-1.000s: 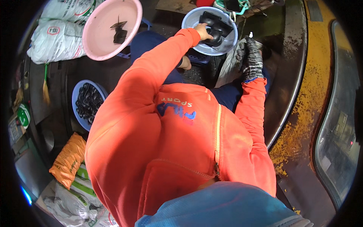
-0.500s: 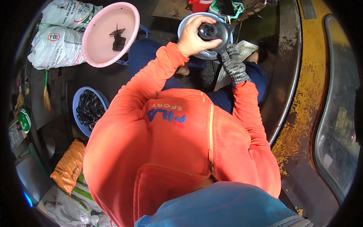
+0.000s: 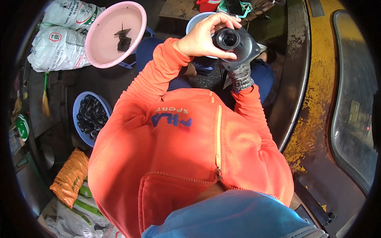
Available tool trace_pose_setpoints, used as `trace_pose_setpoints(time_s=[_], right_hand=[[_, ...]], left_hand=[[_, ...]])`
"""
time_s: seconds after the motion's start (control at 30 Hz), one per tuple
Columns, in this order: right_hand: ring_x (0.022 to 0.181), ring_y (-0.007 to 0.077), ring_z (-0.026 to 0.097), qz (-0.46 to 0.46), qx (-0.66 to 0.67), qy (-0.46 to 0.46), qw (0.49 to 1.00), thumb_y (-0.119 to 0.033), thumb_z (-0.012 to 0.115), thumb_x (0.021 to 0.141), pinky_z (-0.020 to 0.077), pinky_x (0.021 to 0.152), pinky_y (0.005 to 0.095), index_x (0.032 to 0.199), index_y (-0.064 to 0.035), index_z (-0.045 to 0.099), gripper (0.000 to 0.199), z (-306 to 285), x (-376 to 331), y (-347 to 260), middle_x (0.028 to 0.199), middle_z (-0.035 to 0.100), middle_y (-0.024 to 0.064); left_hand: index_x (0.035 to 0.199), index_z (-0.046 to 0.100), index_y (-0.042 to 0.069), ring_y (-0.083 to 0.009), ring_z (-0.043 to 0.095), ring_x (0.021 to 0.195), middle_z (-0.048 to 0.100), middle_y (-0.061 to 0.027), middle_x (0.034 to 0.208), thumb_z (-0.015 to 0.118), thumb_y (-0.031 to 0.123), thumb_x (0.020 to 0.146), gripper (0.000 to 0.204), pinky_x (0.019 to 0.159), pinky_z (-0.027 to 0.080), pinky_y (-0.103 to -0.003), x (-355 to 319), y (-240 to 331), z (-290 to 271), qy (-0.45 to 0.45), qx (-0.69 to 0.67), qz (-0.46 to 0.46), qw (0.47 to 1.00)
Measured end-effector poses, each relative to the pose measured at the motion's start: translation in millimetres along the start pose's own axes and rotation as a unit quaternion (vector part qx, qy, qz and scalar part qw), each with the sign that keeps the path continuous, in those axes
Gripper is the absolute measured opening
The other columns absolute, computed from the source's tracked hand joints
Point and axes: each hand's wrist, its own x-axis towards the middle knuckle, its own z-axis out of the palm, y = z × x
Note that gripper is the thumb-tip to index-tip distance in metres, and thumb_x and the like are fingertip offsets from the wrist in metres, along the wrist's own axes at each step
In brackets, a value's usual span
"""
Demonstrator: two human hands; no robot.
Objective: The person sits on the floor and repeatedly cleans small black molded parts by hand, rubbing each part and placing it into a blue basin. The person handles the parts one at a time, rotating them to clean different sides.
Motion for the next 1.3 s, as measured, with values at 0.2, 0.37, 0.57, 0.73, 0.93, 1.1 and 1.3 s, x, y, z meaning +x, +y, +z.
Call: trace_pose_setpoints(time_s=[0.2, 0.37, 0.57, 0.73, 0.93, 1.1, 1.3], right_hand=[[0.128, 0.017, 0.034, 0.057, 0.095, 0.045, 0.993, -0.018, 0.069, 0.078, 0.0255, 0.108, 0.0305, 0.134, -0.0054, 0.031, 0.069, 11, -7, -9, 0.128, 0.041, 0.0079], [0.123, 0.0158, 0.04, 0.003, -0.096, 0.024, 0.995, -0.013, 0.06, 0.084, 0.0316, 0.104, 0.0302, 0.134, -0.007, 0.031, 0.059, -1, -13, -3, 0.129, 0.041, 0.0059], [0.132, 0.0171, 0.031, 0.061, 0.081, 0.028, 0.994, -0.025, 0.044, 0.096, 0.0267, 0.109, 0.0321, 0.139, -0.0073, 0.026, 0.05, -1, -20, 26, 0.141, 0.032, 0.0075], [0.125, 0.0176, 0.037, 0.018, -0.019, 0.01, 1.0, -0.023, 0.05, 0.093, 0.0316, 0.104, 0.0319, 0.134, -0.0064, 0.031, 0.048, -10, -22, 24, 0.135, 0.038, 0.0076], [0.116, 0.0184, 0.046, 0.005, -0.168, -0.042, 0.985, -0.021, 0.057, 0.087, 0.0389, 0.096, 0.0318, 0.126, -0.0051, 0.039, 0.046, -16, -13, -8, 0.125, 0.046, 0.0077], [0.103, 0.0206, 0.055, -0.089, -0.335, -0.105, 0.932, -0.019, 0.065, 0.08, 0.0452, 0.085, 0.0329, 0.117, -0.0044, 0.047, 0.043, -18, -8, -29, 0.112, 0.054, 0.0078], [0.098, 0.0259, 0.058, 0.006, -0.173, -0.136, 0.975, -0.013, 0.07, 0.071, 0.0471, 0.083, 0.0382, 0.114, -0.007, 0.053, 0.047, -20, -23, -31, 0.106, 0.059, 0.0092]], left_hand=[[0.115, 0.06, 0.005, -0.0269, 0.045, 0.12, 0.059, -0.0062, 0.11, 0.079, 0.012, 0.057, 0.061, 0.103, 0.032, -0.042, 8, 14, -15, -0.154, 0.243, 0.046, 0.957], [0.131, 0.048, 0.004, -0.0217, 0.045, 0.118, 0.062, -0.0065, 0.114, 0.062, 0.007, 0.062, 0.07, 0.104, 0.028, -0.038, -5, 11, -6, -0.113, 0.125, -0.037, 0.985], [0.11, 0.053, 0.005, -0.0242, 0.039, 0.128, 0.061, -0.0084, 0.118, 0.084, 0.013, 0.063, 0.057, 0.105, 0.031, -0.038, -21, -6, 31, 0.054, 0.19, -0.045, 0.979], [0.108, 0.054, 0.004, -0.0232, 0.044, 0.124, 0.062, -0.0089, 0.116, 0.084, 0.016, 0.063, 0.055, 0.103, 0.034, -0.037, -21, -5, 46, 0.108, 0.215, -0.041, 0.97], [0.101, 0.057, 0.004, -0.0236, 0.05, 0.118, 0.066, -0.0092, 0.108, 0.083, 0.014, 0.064, 0.047, 0.1, 0.037, -0.037, -16, 3, 49, 0.132, 0.244, -0.028, 0.96], [0.099, 0.057, 0.004, -0.0229, 0.052, 0.115, 0.066, -0.011, 0.106, 0.08, 0.009, 0.066, 0.04, 0.098, 0.038, -0.038, -14, 6, 37, 0.072, 0.194, -0.003, 0.978], [0.097, 0.057, 0.004, -0.0227, 0.051, 0.116, 0.065, -0.013, 0.109, 0.076, 0.008, 0.069, 0.034, 0.1, 0.036, -0.038, -16, 5, 17, -0.089, 0.04, -0.111, 0.989]])
